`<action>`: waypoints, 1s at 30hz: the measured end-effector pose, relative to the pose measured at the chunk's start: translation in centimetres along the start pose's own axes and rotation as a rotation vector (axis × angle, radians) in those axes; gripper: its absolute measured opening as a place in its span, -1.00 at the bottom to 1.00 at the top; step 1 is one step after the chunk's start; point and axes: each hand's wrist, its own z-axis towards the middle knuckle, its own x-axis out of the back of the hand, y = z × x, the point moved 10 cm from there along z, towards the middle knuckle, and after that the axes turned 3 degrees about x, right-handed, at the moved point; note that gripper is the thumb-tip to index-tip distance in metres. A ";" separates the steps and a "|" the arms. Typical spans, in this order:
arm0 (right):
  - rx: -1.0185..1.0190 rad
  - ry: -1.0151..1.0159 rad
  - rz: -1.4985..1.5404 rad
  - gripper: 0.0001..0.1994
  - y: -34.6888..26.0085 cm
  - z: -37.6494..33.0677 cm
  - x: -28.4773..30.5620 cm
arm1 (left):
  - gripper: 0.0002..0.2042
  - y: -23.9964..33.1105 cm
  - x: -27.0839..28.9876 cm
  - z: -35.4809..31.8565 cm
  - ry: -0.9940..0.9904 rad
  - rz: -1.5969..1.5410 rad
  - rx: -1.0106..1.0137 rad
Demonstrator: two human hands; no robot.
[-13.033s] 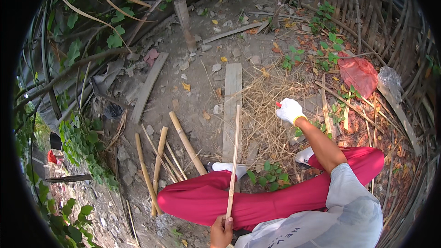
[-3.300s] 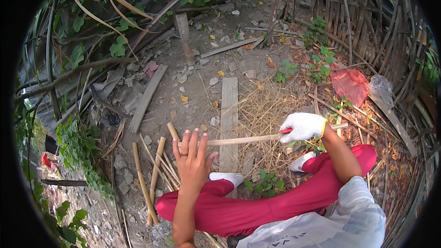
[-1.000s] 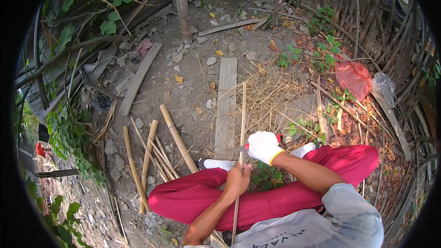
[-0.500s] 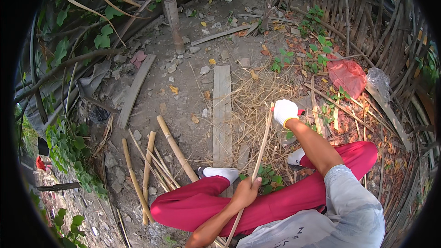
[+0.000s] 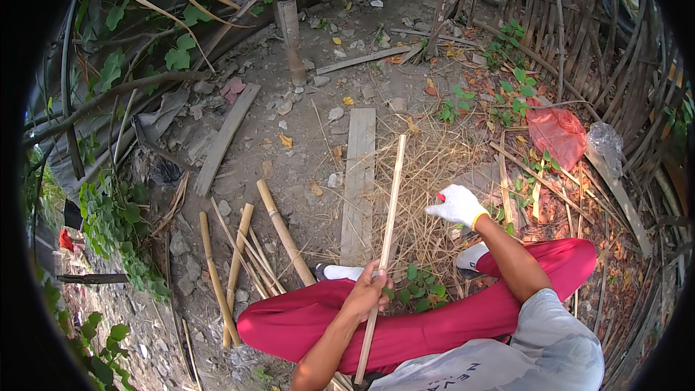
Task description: The person sits cross-legged on the ground and uses a knife to shave a long, thin bamboo stick. They hold the stick with their left hand and scrape the surface with the knife in their right hand, removing the outer layer. The person rotates the stick periodically to work on different sides.
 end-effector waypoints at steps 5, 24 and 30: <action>0.196 0.020 -0.035 -0.57 -7.3 -3.2 -1.9 | -0.69 0.0 1.8 0.2 0.077 -0.010 0.008; 0.388 -0.028 -0.134 -0.72 -14.0 -6.2 -6.2 | -0.60 1.4 2.4 1.3 0.277 0.428 -0.243; 0.344 -0.012 -0.196 -0.75 -13.4 -5.6 -7.2 | -0.70 1.0 2.6 1.1 0.392 0.657 -0.296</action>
